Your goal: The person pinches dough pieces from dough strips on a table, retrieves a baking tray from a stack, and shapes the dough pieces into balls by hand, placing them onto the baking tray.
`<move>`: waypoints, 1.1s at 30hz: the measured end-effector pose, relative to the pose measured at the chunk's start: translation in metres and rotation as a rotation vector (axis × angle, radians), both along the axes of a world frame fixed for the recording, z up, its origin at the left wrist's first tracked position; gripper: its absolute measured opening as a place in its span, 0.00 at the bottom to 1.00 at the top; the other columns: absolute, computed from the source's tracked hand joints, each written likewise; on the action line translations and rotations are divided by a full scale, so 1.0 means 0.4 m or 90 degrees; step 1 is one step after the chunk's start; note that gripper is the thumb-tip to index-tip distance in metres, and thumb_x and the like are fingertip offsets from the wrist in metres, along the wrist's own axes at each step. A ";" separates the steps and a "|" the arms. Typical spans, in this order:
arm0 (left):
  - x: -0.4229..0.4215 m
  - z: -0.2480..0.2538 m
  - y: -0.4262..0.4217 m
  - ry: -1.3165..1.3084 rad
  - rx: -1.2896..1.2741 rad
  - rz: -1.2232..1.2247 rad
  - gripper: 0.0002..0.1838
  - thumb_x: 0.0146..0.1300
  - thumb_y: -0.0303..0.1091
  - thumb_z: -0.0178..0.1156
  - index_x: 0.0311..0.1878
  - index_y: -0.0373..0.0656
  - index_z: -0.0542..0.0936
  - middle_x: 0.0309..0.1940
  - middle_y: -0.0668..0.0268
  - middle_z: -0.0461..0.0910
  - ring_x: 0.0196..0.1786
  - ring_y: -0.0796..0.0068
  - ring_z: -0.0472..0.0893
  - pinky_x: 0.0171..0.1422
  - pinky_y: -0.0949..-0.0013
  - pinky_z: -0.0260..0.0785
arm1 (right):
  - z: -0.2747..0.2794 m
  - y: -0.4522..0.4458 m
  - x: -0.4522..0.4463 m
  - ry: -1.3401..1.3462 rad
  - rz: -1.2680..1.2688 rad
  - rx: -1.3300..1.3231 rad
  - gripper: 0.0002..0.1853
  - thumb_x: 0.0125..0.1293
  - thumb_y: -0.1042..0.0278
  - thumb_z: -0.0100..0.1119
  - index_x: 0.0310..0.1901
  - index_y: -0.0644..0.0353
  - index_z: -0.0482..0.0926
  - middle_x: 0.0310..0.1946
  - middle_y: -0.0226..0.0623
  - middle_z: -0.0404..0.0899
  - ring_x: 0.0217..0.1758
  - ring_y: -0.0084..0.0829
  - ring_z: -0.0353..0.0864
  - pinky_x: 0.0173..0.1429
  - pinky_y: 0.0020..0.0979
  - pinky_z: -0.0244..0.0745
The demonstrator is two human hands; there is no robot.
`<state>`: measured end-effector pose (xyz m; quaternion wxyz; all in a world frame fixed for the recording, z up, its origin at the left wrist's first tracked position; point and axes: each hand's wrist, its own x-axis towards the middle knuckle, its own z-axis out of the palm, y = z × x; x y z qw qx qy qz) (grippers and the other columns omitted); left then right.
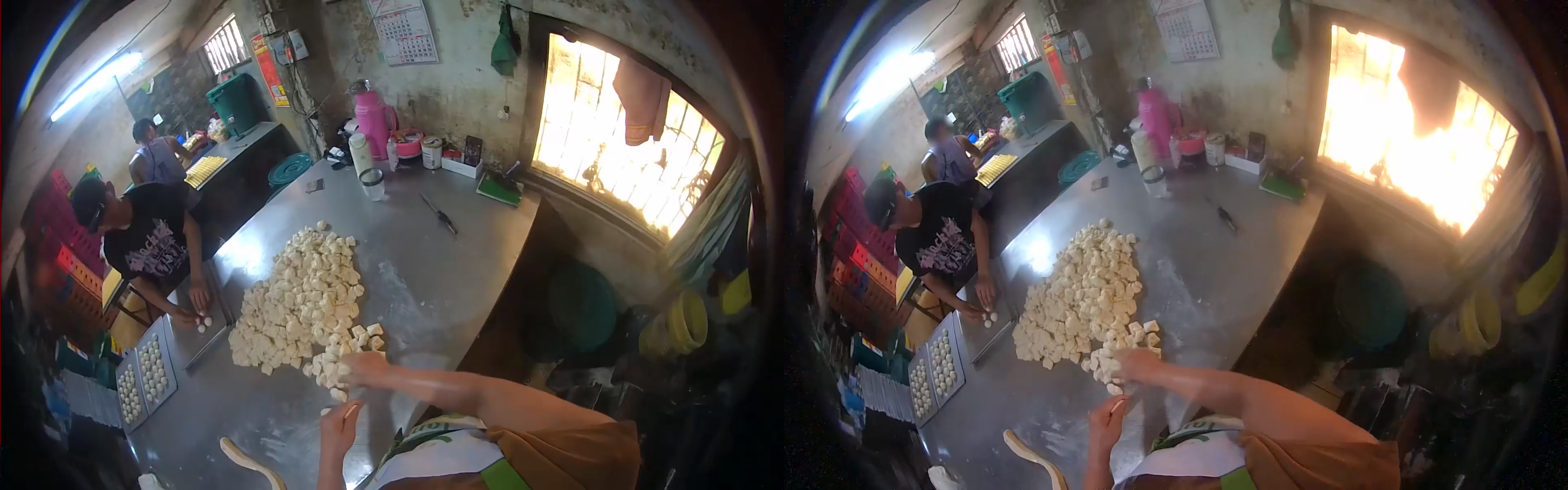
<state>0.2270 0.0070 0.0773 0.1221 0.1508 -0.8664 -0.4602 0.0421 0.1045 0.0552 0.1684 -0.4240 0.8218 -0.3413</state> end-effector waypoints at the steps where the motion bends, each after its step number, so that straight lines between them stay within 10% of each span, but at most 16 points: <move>1: 0.013 0.011 0.015 0.054 0.075 -0.019 0.12 0.67 0.29 0.61 0.51 0.38 0.85 0.33 0.58 0.86 0.38 0.52 0.85 0.48 0.58 0.77 | -0.020 0.007 0.005 -0.008 0.000 -0.001 0.26 0.60 0.47 0.69 0.52 0.60 0.78 0.44 0.47 0.82 0.49 0.51 0.83 0.52 0.46 0.77; 10: -0.089 0.016 0.005 0.339 -0.456 0.127 0.25 0.69 0.28 0.64 0.69 0.41 0.74 0.39 0.60 0.85 0.36 0.66 0.85 0.41 0.60 0.77 | 0.031 -0.015 0.032 -0.158 0.323 -0.268 0.25 0.64 0.50 0.66 0.54 0.60 0.77 0.43 0.49 0.83 0.49 0.49 0.84 0.53 0.46 0.77; 13: -0.067 -0.092 -0.013 0.084 0.298 0.197 0.25 0.69 0.33 0.66 0.67 0.37 0.74 0.38 0.61 0.84 0.35 0.66 0.83 0.43 0.60 0.78 | 0.029 -0.001 0.030 -0.147 0.251 -0.240 0.24 0.64 0.50 0.65 0.54 0.60 0.77 0.42 0.49 0.83 0.49 0.49 0.84 0.53 0.45 0.77; 18: -0.050 -0.079 0.050 -0.164 -0.086 0.068 0.19 0.71 0.33 0.61 0.62 0.36 0.79 0.32 0.58 0.85 0.26 0.62 0.79 0.37 0.57 0.76 | 0.040 0.015 -0.032 0.009 0.194 0.143 0.23 0.65 0.50 0.65 0.52 0.59 0.77 0.43 0.48 0.82 0.50 0.48 0.84 0.52 0.44 0.77; 22: -0.033 -0.042 0.054 0.041 0.143 0.069 0.16 0.71 0.31 0.61 0.57 0.35 0.81 0.31 0.60 0.84 0.29 0.62 0.81 0.39 0.60 0.76 | -0.063 0.051 -0.027 0.223 0.106 0.003 0.21 0.64 0.51 0.66 0.49 0.58 0.78 0.44 0.46 0.82 0.52 0.47 0.83 0.51 0.45 0.77; 25: -0.054 -0.015 0.037 0.217 -0.237 0.148 0.11 0.69 0.27 0.61 0.51 0.35 0.85 0.31 0.60 0.85 0.34 0.62 0.84 0.44 0.61 0.77 | -0.022 0.037 0.054 0.095 0.242 -0.123 0.21 0.62 0.51 0.67 0.47 0.59 0.78 0.44 0.45 0.81 0.52 0.46 0.82 0.51 0.45 0.77; 29: -0.033 -0.086 -0.042 0.242 0.135 0.062 0.15 0.65 0.27 0.64 0.55 0.37 0.84 0.37 0.61 0.84 0.40 0.72 0.82 0.45 0.64 0.75 | 0.042 0.009 0.103 -0.071 0.273 -0.256 0.20 0.61 0.52 0.68 0.45 0.60 0.79 0.45 0.45 0.81 0.53 0.47 0.82 0.52 0.45 0.77; 33: -0.024 -0.163 -0.079 0.015 0.003 0.059 0.24 0.64 0.23 0.61 0.65 0.37 0.76 0.41 0.59 0.85 0.41 0.63 0.85 0.52 0.58 0.76 | 0.092 0.011 0.095 -0.088 0.115 -0.128 0.21 0.61 0.51 0.67 0.47 0.59 0.79 0.45 0.45 0.81 0.54 0.47 0.82 0.53 0.45 0.78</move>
